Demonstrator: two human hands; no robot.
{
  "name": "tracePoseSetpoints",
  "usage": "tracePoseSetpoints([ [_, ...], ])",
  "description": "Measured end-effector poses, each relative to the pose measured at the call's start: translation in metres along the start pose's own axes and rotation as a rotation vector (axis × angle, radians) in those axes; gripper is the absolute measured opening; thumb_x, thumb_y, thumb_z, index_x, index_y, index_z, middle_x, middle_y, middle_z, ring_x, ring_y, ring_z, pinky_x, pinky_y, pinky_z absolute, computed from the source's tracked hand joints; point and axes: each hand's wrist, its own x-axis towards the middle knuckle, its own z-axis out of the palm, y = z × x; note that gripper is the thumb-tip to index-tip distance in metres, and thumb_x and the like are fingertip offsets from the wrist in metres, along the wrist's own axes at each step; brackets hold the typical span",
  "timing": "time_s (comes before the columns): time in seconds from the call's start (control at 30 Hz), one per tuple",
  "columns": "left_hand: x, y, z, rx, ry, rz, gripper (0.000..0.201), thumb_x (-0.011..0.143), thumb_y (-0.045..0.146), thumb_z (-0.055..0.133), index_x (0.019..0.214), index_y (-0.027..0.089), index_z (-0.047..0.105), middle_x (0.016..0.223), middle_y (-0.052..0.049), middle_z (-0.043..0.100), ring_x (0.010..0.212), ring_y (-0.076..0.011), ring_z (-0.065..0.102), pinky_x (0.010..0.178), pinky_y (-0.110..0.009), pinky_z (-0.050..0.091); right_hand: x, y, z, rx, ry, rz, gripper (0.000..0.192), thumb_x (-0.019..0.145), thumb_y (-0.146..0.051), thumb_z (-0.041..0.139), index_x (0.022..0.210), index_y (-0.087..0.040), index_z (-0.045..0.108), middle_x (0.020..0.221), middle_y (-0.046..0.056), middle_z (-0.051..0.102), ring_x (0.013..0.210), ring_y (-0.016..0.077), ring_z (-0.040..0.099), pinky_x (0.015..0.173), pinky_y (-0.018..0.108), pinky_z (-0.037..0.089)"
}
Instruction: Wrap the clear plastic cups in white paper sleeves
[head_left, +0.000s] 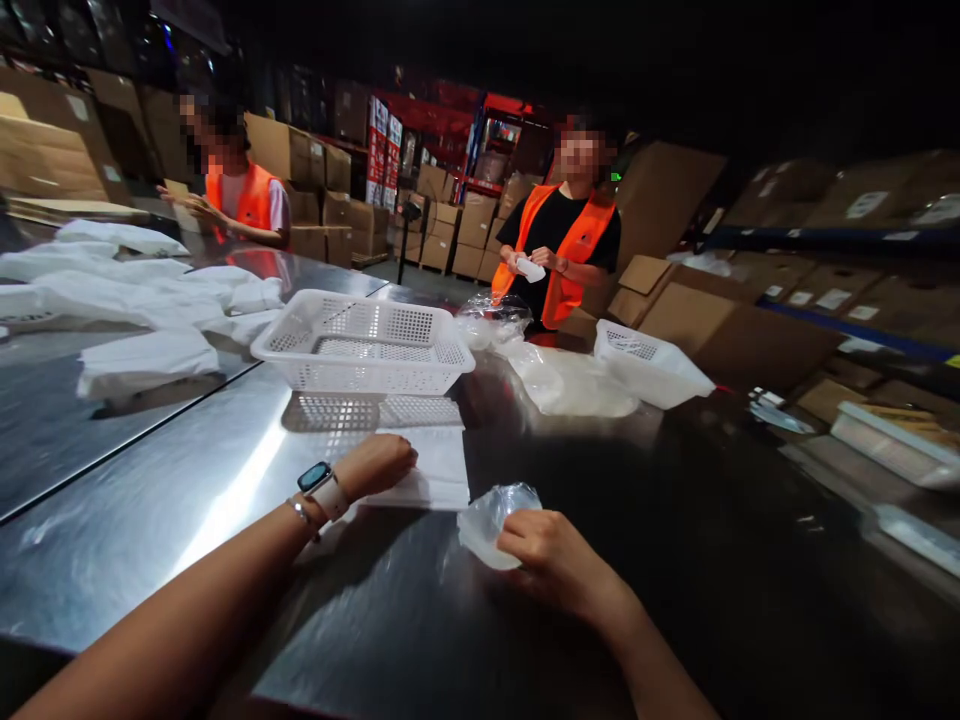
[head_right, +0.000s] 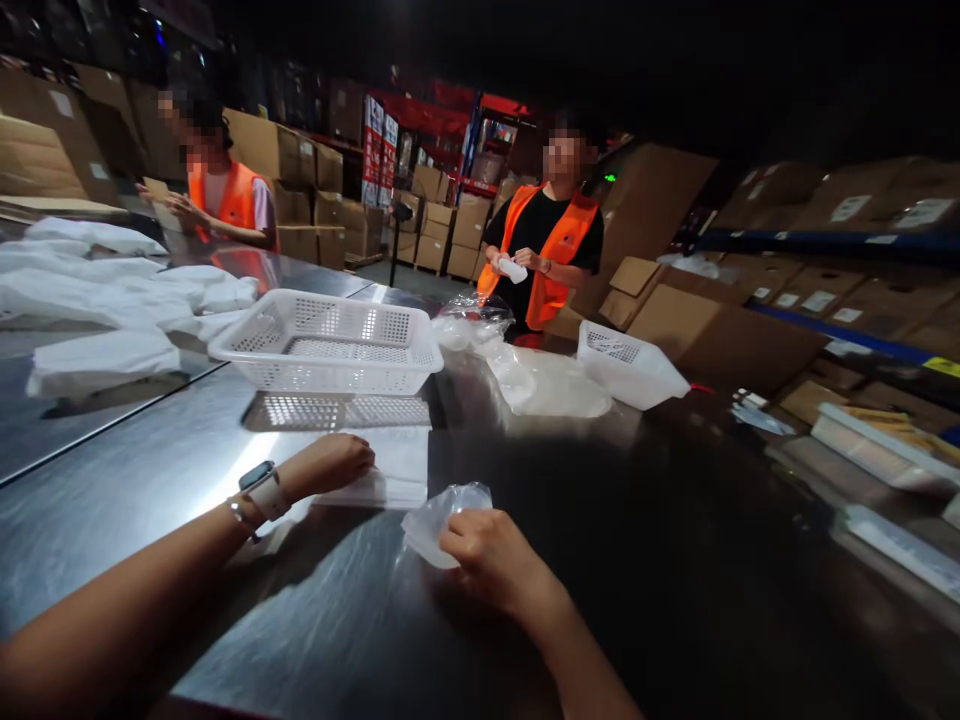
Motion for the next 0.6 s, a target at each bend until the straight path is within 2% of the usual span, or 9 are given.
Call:
tracePoseSetpoints([
  [0.07,0.001,0.000,-0.002,0.008,0.047,-0.012,0.022,0.089,0.010,0.047,0.089,0.014,0.069,0.076,-0.010,0.070,0.067,-0.0219,0.065,0.062,-0.031,0.045,0.000,-0.002,0.000,-0.014,0.073,-0.045,0.013,0.080,-0.015,0.062,0.068,-0.019,0.057,0.068,0.000,0.060,0.059,0.0138,0.053,0.051,0.028,0.032],
  [0.17,0.003,0.006,-0.004,0.013,0.140,-0.004,0.026,0.092,0.007,0.042,0.099,0.014,0.066,0.089,-0.012,0.069,0.080,-0.0238,0.064,0.067,-0.034,0.047,0.004,-0.009,0.004,0.077,0.241,-0.132,0.028,0.096,-0.028,0.045,0.075,-0.019,0.061,0.069,0.004,0.064,0.064,0.0152,0.059,0.056,0.027,0.043],
  [0.27,0.002,0.019,-0.003,0.008,0.247,0.043,0.025,0.094,0.010,0.043,0.095,0.015,0.068,0.102,-0.013,0.067,0.094,-0.0248,0.061,0.073,-0.035,0.050,0.011,-0.017,0.013,0.223,0.470,-0.264,0.033,0.102,-0.030,0.036,0.091,-0.017,0.065,0.080,0.008,0.072,0.088,0.0173,0.069,0.077,0.029,0.053],
  [0.37,-0.001,0.033,0.003,-0.029,0.379,0.120,0.027,0.094,0.010,0.044,0.106,0.015,0.068,0.107,-0.012,0.066,0.092,-0.0228,0.061,0.072,-0.033,0.054,0.018,-0.020,0.026,0.404,0.563,-0.357,0.032,0.103,-0.032,0.037,0.099,-0.016,0.064,0.090,0.008,0.076,0.104,0.0165,0.069,0.094,0.033,0.051],
  [0.43,-0.004,0.040,0.009,-0.097,0.422,0.173,0.038,0.091,0.004,0.043,0.122,0.018,0.062,0.117,-0.011,0.064,0.098,-0.0216,0.062,0.076,-0.032,0.056,0.020,-0.016,0.035,0.546,0.536,-0.324,0.037,0.103,-0.042,0.038,0.101,-0.017,0.065,0.093,0.008,0.077,0.102,0.0152,0.070,0.099,0.031,0.050],
  [0.5,-0.005,0.044,0.015,-0.191,0.432,0.225,0.055,0.086,-0.002,0.042,0.134,0.022,0.053,0.126,-0.009,0.060,0.107,-0.0209,0.061,0.083,-0.032,0.057,0.019,-0.008,0.040,0.636,0.535,-0.225,0.039,0.100,-0.049,0.043,0.104,-0.017,0.064,0.095,0.008,0.077,0.098,0.0154,0.071,0.100,0.030,0.050],
  [0.6,-0.004,0.048,0.023,-0.293,0.443,0.264,0.077,0.076,-0.010,0.037,0.143,0.026,0.043,0.130,-0.008,0.058,0.119,-0.0196,0.057,0.096,-0.034,0.055,0.018,0.004,0.042,0.558,0.591,-0.142,0.037,0.098,-0.048,0.048,0.108,-0.016,0.063,0.099,0.010,0.076,0.098,0.0173,0.071,0.099,0.032,0.051],
])
